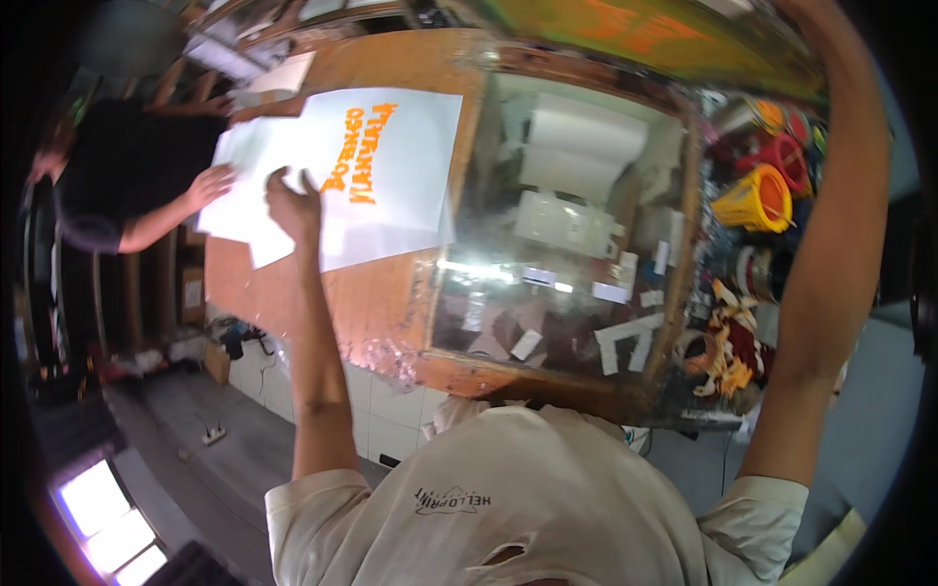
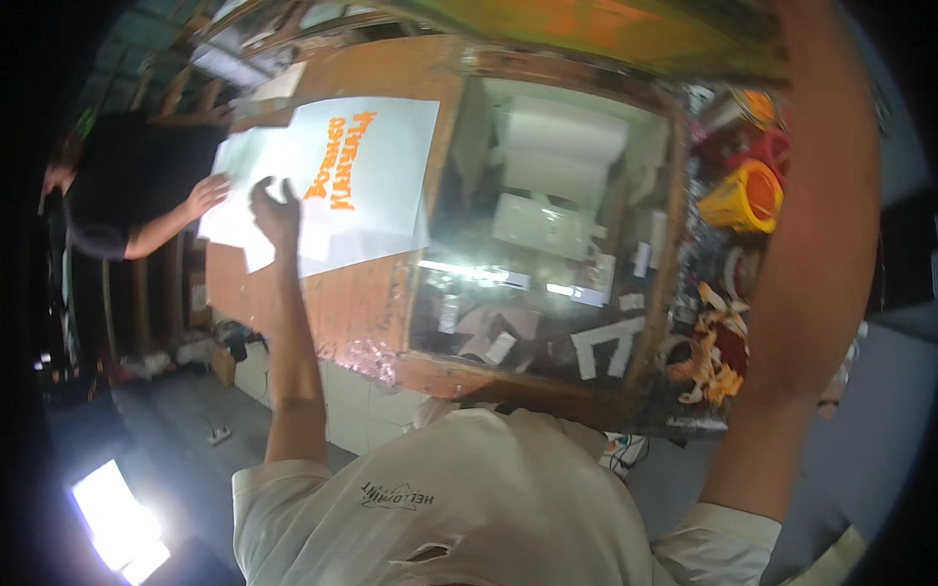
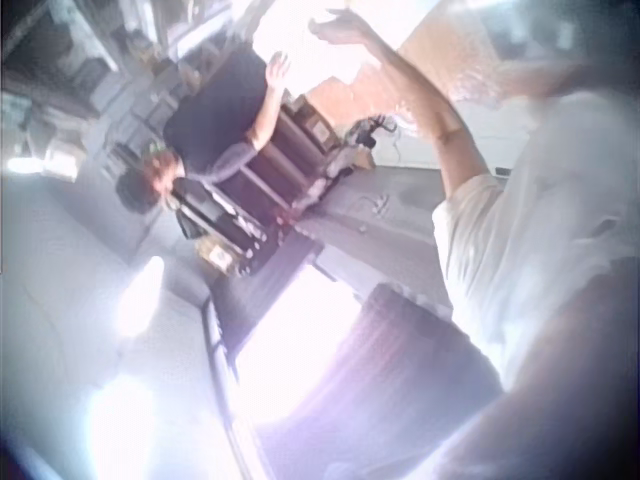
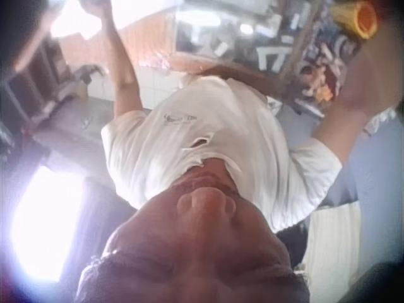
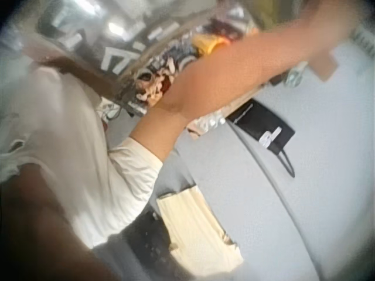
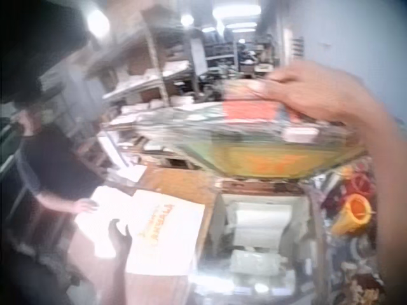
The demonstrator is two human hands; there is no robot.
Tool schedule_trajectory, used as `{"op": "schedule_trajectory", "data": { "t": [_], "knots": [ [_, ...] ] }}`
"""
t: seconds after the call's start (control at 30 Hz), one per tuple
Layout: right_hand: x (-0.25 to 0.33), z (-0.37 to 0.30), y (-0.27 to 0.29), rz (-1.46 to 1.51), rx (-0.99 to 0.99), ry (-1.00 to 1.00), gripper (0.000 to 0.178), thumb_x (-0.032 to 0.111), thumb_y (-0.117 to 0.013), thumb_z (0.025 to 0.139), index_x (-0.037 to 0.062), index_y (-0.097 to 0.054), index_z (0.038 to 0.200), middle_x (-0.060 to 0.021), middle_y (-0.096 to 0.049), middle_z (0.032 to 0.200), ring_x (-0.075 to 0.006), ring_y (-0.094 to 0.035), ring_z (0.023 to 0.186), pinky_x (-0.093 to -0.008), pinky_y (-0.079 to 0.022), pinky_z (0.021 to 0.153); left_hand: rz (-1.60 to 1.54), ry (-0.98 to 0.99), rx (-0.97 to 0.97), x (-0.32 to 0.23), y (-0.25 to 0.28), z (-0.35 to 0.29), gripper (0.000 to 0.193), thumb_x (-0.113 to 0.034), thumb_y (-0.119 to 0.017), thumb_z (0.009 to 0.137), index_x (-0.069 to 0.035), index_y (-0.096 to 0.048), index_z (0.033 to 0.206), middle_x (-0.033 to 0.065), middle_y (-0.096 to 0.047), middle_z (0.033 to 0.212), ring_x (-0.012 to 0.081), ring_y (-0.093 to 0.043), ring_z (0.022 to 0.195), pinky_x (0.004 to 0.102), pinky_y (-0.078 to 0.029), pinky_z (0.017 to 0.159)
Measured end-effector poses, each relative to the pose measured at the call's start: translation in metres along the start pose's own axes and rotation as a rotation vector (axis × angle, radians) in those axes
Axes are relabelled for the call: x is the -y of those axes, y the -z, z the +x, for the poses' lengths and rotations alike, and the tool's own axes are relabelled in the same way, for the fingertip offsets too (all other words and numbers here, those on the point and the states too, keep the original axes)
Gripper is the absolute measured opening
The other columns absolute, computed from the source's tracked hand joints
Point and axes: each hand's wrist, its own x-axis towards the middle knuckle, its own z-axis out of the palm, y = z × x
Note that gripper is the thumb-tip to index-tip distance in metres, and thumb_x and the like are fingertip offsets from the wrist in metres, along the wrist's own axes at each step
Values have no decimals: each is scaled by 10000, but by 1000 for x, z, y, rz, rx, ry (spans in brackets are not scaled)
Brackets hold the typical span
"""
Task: The person performs screen printing by placing sheets on a glass surface, lowering a screen frame, and using a squeegee to apply orange ink.
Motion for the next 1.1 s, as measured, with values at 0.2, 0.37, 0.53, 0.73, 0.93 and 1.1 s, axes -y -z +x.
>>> {"op": "schedule_trajectory", "data": {
  "t": [0.2,0.37,0.53,0.73,0.93,1.1],
  "knots": [
    [16,-7,2,239,86,-127,504,519,-583,1037,43,-707,928,-46,-611,654,-126,-573,529,-306,-451,527,-402,16,434,-108,34,-155,460,-341,-830,847,-41,-658,1152,135,-673,1147,357,-570,1169,491,-418,1014],
    [21,-25,3,222,57,-184,444,452,-616,1034,22,-697,960,-57,-659,712,-140,-616,582,-313,-511,582,-414,65,389,-131,26,-184,204,-177,-681,949,-57,-743,1102,158,-633,1278,392,-498,1289,573,-275,1153],
    [35,-37,10,217,116,-176,479,483,-612,1022,16,-693,954,-77,-692,738,-159,-654,653,-340,-525,636,-623,61,494,-171,15,-188,188,-186,-684,966,-76,-740,1107,164,-558,1493,386,-318,1534,742,-35,1183],
    [24,-45,13,114,213,-142,456,490,-579,1018,62,-736,1004,-102,-720,751,-224,-687,707,-394,-530,698,-833,-348,708,-277,9,-241,191,-220,-690,964,-89,-742,1093,152,-586,1468,386,-327,1530,826,-4,1117],
    [12,-38,10,-46,218,157,418,415,-559,985,71,-795,980,-159,-772,903,-322,-732,857,-476,-558,831,-889,-641,828,-345,10,-259,462,-363,-722,944,-78,-666,1303,187,-513,1535,361,-295,1551,742,-23,1193],
    [12,-34,11,-232,174,216,446,427,-543,980,62,-798,988,-188,-765,993,-341,-726,960,-487,-553,894,-648,-546,748,-324,39,-256,541,-395,-646,985,-81,-582,1421,230,-379,1612,428,-200,1567,726,-39,1206]
  ]
}}
